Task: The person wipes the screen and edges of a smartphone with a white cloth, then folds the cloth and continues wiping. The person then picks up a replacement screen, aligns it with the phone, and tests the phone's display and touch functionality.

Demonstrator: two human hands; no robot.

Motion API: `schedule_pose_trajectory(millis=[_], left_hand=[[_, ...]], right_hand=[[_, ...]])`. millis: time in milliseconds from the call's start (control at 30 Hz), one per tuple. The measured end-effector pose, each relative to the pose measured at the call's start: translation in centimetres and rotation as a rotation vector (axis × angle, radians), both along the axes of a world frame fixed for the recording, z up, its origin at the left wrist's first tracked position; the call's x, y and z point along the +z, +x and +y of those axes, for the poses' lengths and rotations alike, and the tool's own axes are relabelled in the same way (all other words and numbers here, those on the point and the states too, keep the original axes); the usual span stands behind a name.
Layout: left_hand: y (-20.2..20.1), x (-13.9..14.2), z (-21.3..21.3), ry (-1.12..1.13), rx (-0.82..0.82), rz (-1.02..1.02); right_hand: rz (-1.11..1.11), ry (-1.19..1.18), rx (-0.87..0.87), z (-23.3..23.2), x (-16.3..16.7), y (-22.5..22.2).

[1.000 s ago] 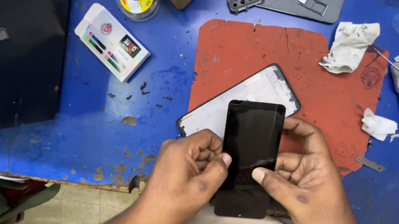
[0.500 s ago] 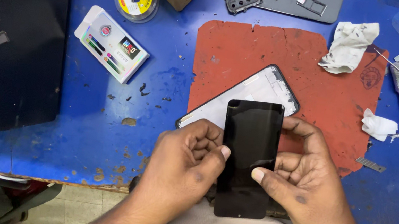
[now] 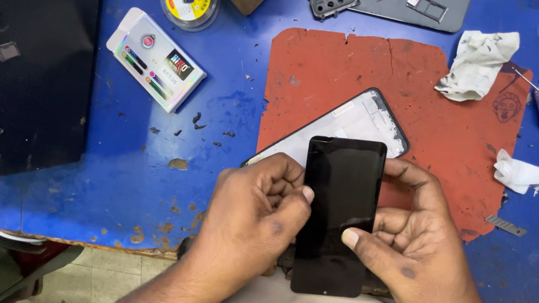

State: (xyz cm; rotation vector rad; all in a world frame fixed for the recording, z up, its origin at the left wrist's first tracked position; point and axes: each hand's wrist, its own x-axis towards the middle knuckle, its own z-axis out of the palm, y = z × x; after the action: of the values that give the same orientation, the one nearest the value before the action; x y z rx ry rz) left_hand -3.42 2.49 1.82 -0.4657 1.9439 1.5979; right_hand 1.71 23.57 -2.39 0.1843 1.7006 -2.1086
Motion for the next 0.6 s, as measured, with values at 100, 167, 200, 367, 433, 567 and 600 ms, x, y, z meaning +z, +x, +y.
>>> schedule_pose_trajectory(millis=[100, 167, 200, 367, 433, 567, 600], left_hand=[[-0.2, 0.0, 0.0, -0.002, -0.041, 0.041], [-0.4, 0.1, -0.1, 0.017, -0.042, 0.073], [-0.5, 0.1, -0.2, 0.026, -0.041, 0.09], [-0.8, 0.1, 0.0, -0.036, -0.027, 0.077], [-1.0, 0.1, 0.0, -0.065, -0.049, 0.077], [-1.3, 0.0, 0.1, 0.029, -0.012, 0.078], [-1.4, -0.1, 0.1, 0.045, 0.003, 0.077]], right_hand=[[0.0, -0.013, -0.002, 0.1, 0.0, 0.0], [-0.014, -0.012, -0.003, 0.1, 0.1, 0.0], [-0.019, -0.012, -0.003, 0.2, 0.1, -0.1], [-0.008, -0.051, 0.005, 0.0, 0.3, -0.1], [-0.013, -0.055, 0.005, 0.0, 0.3, -0.1], [-0.018, -0.026, 0.0, 0.1, 0.3, -0.1], [-0.012, -0.027, -0.001, 0.1, 0.2, 0.0]])
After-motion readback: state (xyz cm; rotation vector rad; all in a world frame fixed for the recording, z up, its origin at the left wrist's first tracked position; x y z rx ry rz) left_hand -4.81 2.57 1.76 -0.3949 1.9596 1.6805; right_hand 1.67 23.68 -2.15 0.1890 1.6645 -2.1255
